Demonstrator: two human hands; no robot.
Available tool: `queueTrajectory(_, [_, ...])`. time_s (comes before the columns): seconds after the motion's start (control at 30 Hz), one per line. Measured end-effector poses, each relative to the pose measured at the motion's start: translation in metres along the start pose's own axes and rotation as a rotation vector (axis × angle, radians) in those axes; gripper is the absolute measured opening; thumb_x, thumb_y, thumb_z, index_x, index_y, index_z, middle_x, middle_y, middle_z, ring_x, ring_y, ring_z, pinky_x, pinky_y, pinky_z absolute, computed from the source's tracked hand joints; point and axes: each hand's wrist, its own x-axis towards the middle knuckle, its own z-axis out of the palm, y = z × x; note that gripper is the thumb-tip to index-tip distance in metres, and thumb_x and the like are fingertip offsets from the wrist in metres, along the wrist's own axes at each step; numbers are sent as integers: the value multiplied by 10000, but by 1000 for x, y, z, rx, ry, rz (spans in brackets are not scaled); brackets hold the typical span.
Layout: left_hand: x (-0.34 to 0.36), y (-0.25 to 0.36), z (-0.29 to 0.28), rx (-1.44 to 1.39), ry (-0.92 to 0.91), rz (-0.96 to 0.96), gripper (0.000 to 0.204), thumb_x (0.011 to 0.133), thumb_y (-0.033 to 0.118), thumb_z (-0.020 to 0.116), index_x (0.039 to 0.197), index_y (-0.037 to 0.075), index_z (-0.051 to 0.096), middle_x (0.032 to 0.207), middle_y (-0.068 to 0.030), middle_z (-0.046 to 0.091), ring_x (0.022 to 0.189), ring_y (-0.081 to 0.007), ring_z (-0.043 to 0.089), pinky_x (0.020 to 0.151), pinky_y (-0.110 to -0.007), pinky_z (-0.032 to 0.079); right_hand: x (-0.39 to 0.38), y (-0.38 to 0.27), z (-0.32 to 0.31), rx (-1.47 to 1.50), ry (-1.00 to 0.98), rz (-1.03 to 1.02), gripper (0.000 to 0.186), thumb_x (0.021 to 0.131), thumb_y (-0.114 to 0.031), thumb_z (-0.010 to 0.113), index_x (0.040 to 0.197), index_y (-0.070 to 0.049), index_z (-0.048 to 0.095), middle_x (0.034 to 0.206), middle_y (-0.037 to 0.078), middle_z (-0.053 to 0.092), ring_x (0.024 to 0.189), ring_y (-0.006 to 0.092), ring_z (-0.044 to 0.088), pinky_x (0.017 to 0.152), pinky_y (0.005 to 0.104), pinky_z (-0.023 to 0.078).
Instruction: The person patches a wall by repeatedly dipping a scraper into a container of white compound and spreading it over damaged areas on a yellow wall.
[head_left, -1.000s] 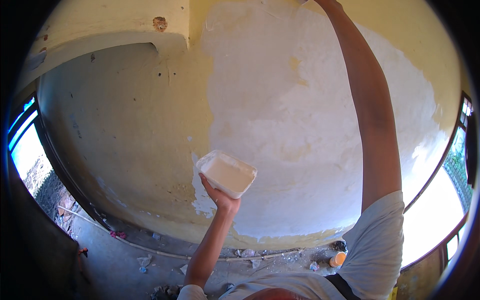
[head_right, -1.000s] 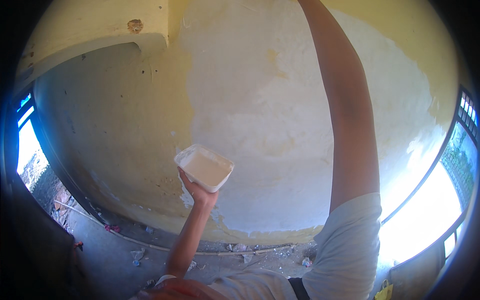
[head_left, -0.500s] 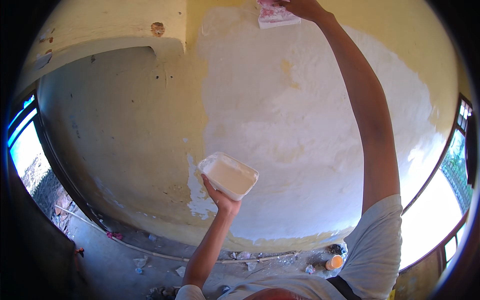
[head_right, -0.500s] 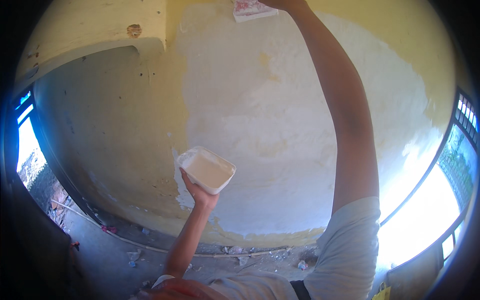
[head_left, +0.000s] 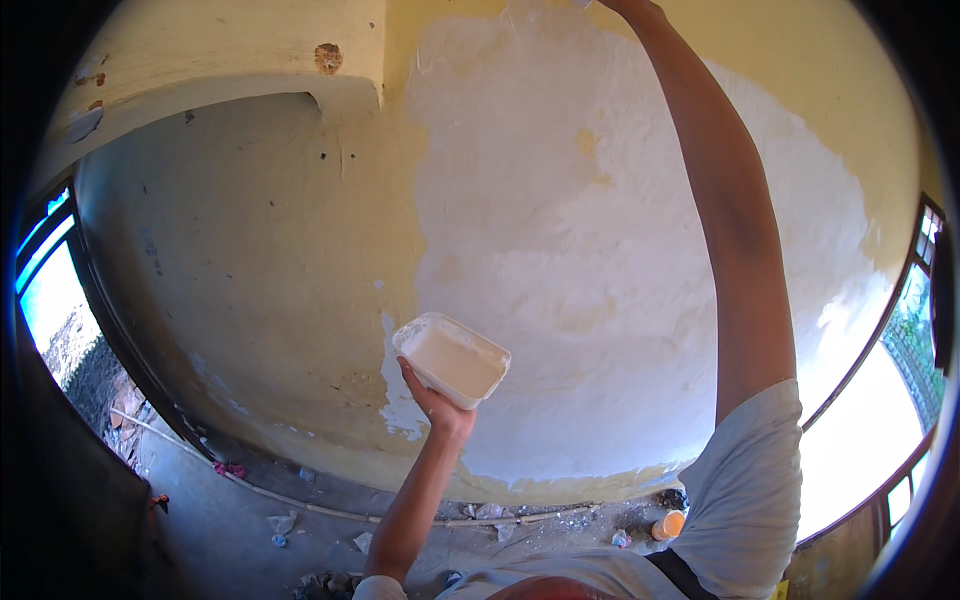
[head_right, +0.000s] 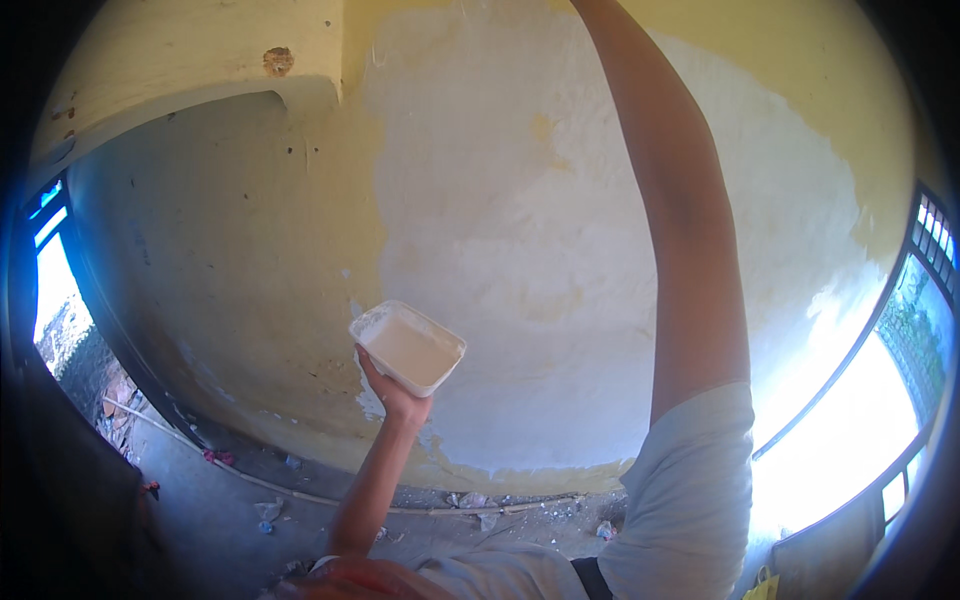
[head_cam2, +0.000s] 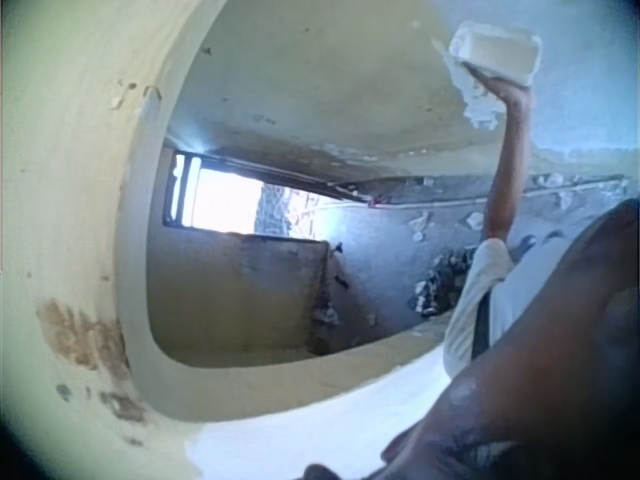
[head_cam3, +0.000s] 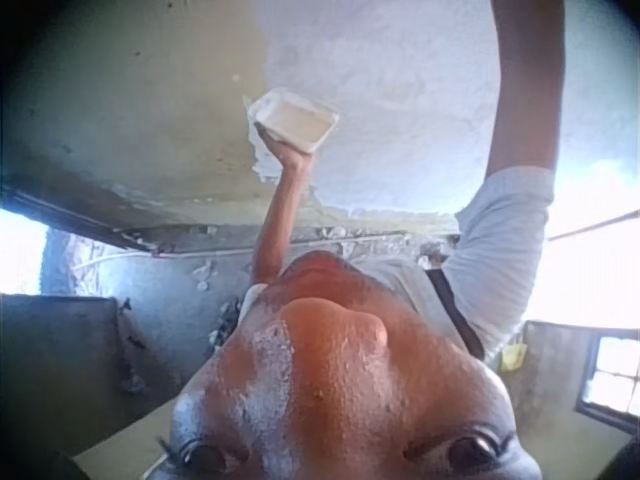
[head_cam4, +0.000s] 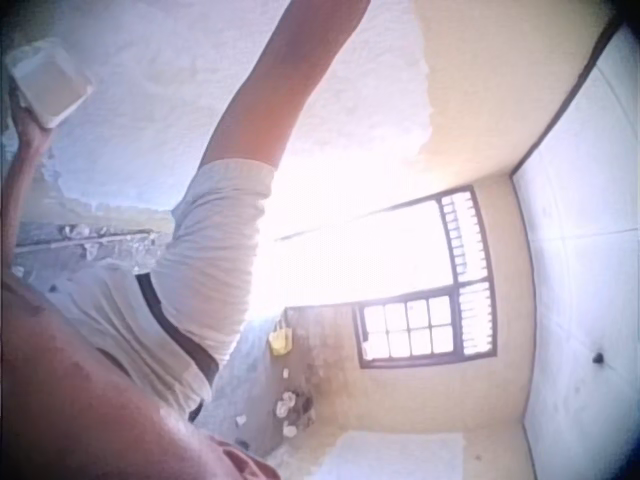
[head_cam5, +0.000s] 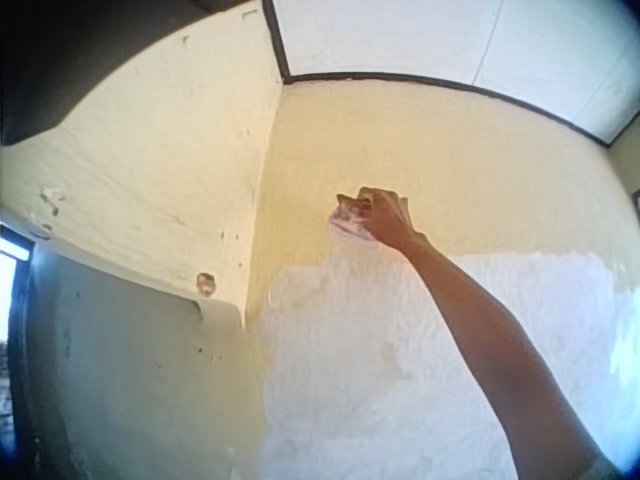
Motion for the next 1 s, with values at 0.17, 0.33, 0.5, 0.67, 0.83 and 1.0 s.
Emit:
queueTrajectory(0.17, [-1,5,0,0,1,-69,769,959,758,454,1522,234,421,1467,-3,492,1355,-225,491,1124,-436,419,-25,-7,-27,170,1,53,93,930,-164,668,965,-88,707,898,146,729,903,323,704,816,514,494])
queueTrajectory(0.33, [-1,2,1,12,-52,-82,782,957,765,447,1527,231,413,1467,-7,493,1355,-227,493,1128,-440,415,-81,-14,4,-386,149,-482,216,916,-80,647,1098,-169,721,846,39,705,894,212,653,879,437,430])
queueTrajectory(0.5, [-3,1,-2,19,-41,-100,779,959,765,437,1524,228,415,1464,-4,495,1351,-222,497,1123,-436,420,-185,-23,52,-337,-15,-678,347,824,-57,660,1159,-149,669,1055,19,668,1066,216,629,946,476,444])
queueTrajectory(0.67, [-7,-4,-3,9,-29,-123,763,965,759,431,1515,229,428,1451,-1,508,1345,-215,504,1113,-427,432,-268,-35,46,-204,-237,-666,533,745,-4,719,1260,-129,663,1168,20,662,1052,212,604,960,470,450])
queueTrajectory(0.83, [-8,-5,-13,-19,-29,-50,749,964,751,450,1498,225,452,1435,-1,524,1336,-214,511,1111,-413,437,-267,-35,16,-155,-227,-631,589,757,15,724,1316,-161,664,1189,0,677,1052,205,606,969,470,435])
queueTrajectory(1.0, [-17,-5,-3,-18,-1,-70,755,954,755,468,1490,223,459,1431,-1,526,1333,-216,513,1113,-423,435,-175,-11,-8,-251,-12,-507,465,845,-27,710,1266,-224,691,1171,-9,717,1060,223,648,978,480,422])
